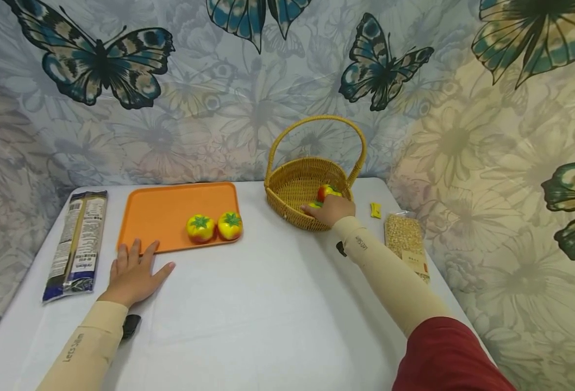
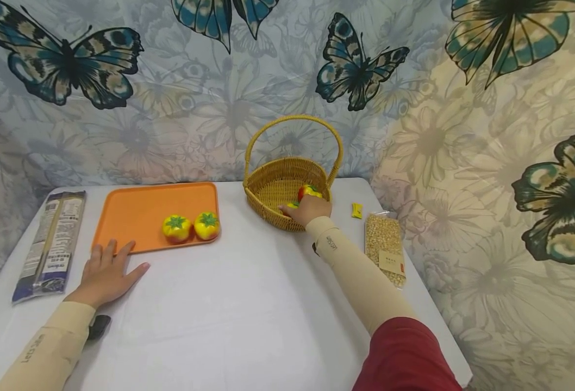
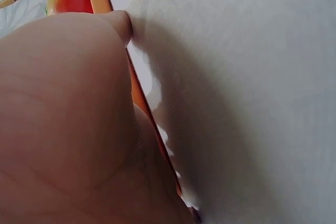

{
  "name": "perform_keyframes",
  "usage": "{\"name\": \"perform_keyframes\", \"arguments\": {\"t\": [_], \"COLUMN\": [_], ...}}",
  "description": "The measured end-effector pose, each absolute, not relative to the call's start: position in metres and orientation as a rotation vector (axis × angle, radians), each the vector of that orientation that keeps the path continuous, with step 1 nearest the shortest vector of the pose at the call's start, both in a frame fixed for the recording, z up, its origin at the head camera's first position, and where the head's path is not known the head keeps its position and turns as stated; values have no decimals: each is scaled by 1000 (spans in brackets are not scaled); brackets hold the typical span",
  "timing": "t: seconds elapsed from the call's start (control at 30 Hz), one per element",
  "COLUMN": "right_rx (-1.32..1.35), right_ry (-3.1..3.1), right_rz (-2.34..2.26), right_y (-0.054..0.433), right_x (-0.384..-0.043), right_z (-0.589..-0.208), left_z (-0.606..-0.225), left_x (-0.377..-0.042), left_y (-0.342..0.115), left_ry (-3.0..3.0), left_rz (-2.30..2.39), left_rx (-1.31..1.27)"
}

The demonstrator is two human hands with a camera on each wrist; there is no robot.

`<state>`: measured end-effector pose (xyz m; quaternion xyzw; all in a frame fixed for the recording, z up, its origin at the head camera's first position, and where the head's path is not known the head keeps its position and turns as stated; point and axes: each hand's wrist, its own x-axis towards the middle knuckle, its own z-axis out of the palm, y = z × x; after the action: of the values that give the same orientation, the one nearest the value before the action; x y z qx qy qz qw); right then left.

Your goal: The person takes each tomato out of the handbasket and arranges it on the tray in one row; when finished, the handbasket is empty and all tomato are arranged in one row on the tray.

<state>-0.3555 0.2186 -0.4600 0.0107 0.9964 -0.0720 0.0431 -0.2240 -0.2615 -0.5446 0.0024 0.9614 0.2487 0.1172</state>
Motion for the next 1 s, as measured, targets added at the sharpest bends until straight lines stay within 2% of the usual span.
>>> {"name": "perform_keyframes", "arguments": {"t": [0.17,0.4,0.57,0.8,1.0], "right_rx": [-24,-88,-186,-492,-705], "right_ry": [3000,3016,3091,3054,2838], "right_rz": [-515,-644,-818,-1158,-1176], "right_y": [221,218,198,121,33], "right_x": [-360,-362,-356,-345,-347], "right_z": [-464,-462,-443,-408,-417], "left_z": [-545,-547,-548,-548,-542], "left_x": [-225,-226,-226,-226,-225], "left_y": [-263,-265,-265,-266,-264], "left_ry": [2817,2823,2817,2816,2815], "left_rz": [739,739,751,742,737], "left_rx": [17,21,13,12,12]}}
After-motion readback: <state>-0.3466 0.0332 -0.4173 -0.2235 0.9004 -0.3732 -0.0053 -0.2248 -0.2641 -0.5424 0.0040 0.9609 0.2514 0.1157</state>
